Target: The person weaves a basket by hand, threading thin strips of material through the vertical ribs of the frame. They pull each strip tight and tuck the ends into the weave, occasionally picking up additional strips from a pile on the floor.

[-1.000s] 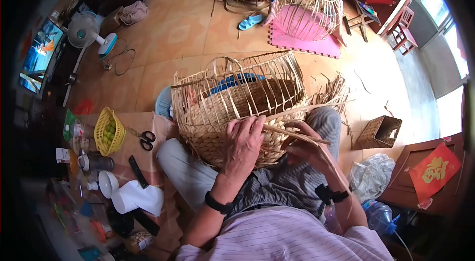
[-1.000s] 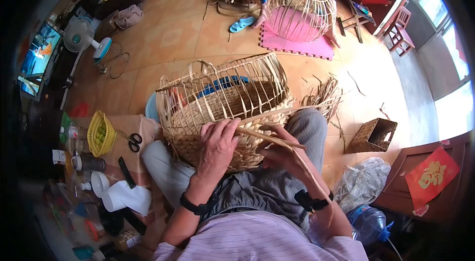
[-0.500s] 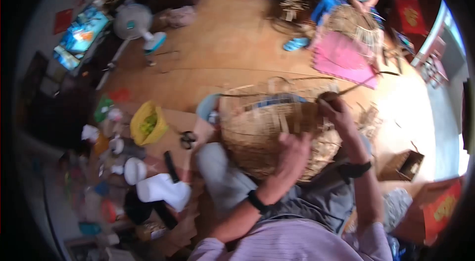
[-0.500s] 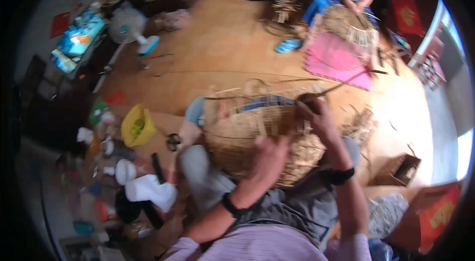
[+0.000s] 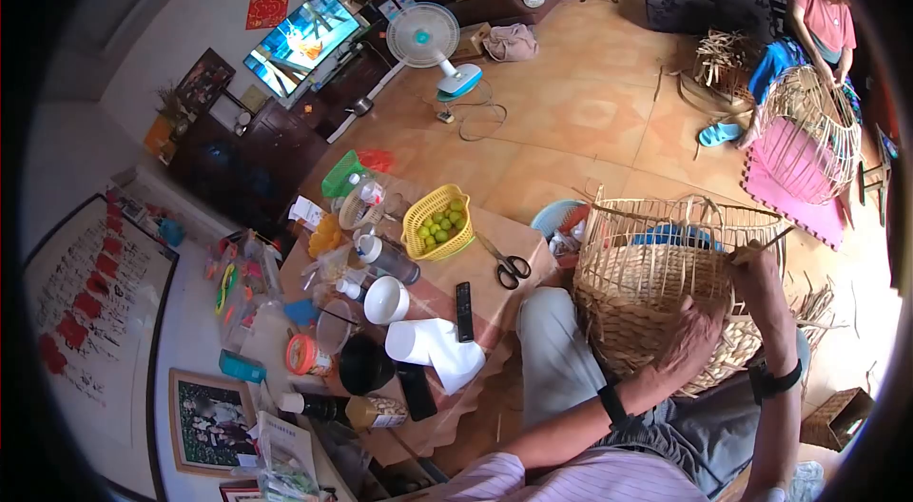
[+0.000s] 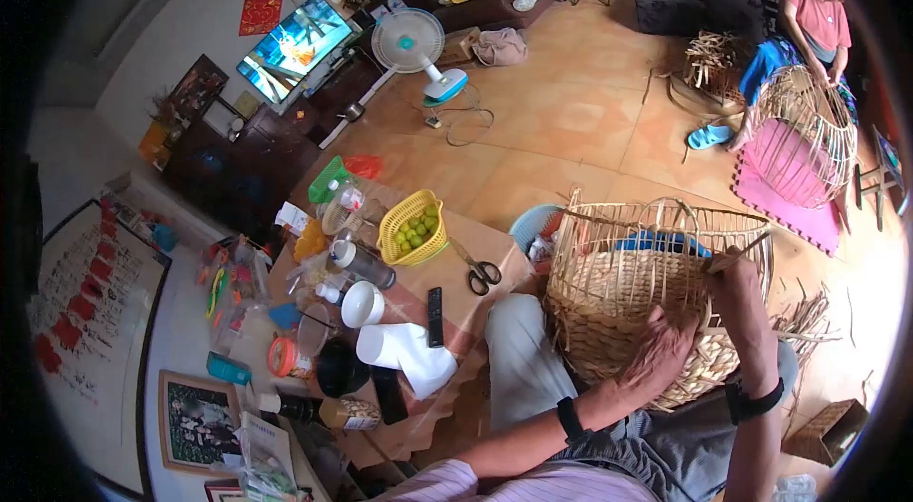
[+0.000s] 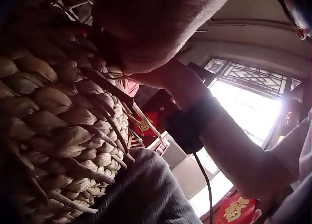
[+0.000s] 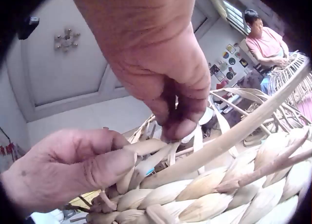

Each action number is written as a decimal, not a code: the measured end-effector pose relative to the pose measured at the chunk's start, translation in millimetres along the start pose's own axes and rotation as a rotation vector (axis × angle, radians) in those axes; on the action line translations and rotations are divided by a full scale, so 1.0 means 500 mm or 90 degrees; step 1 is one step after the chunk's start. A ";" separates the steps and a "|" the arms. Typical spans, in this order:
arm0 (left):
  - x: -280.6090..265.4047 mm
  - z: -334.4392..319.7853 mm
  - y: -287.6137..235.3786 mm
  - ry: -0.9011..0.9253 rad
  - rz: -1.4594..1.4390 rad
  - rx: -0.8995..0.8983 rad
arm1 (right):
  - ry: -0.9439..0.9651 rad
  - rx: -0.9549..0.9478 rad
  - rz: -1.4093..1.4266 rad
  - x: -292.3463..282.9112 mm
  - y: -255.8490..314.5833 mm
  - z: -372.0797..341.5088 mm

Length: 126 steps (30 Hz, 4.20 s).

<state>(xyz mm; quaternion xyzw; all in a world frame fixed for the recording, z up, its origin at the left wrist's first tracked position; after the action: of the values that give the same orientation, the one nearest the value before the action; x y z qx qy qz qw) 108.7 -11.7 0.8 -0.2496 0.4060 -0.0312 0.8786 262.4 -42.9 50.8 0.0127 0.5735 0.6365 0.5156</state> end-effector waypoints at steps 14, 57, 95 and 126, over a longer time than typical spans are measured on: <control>-0.020 0.005 0.006 -0.028 -0.020 -0.042 | -0.055 0.025 0.032 -0.017 -0.001 -0.028; -0.076 0.022 0.017 0.051 -0.069 -0.053 | -0.070 0.498 0.272 -0.083 -0.164 -0.311; -0.024 0.049 -0.040 0.098 0.025 -0.087 | -0.032 -0.136 -0.113 -0.092 -0.043 -0.169; -0.009 0.021 -0.039 0.012 0.037 0.039 | -0.025 -0.052 -0.118 -0.062 -0.110 -0.128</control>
<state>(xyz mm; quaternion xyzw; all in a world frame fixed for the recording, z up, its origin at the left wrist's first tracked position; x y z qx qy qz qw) 116.5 -23.1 18.6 -0.2102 0.4199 -0.0202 0.8827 273.4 -119.9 6.1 -0.0487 0.5357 0.6084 0.5835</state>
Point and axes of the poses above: each hand's wrist, its own z-axis towards the middle knuckle, its own x-axis out of the palm, y = z × x, the point moved 5 cm from there along z, towards the middle knuckle, and after that the axes turned 9 degrees about -y, right-handed, at the moved point
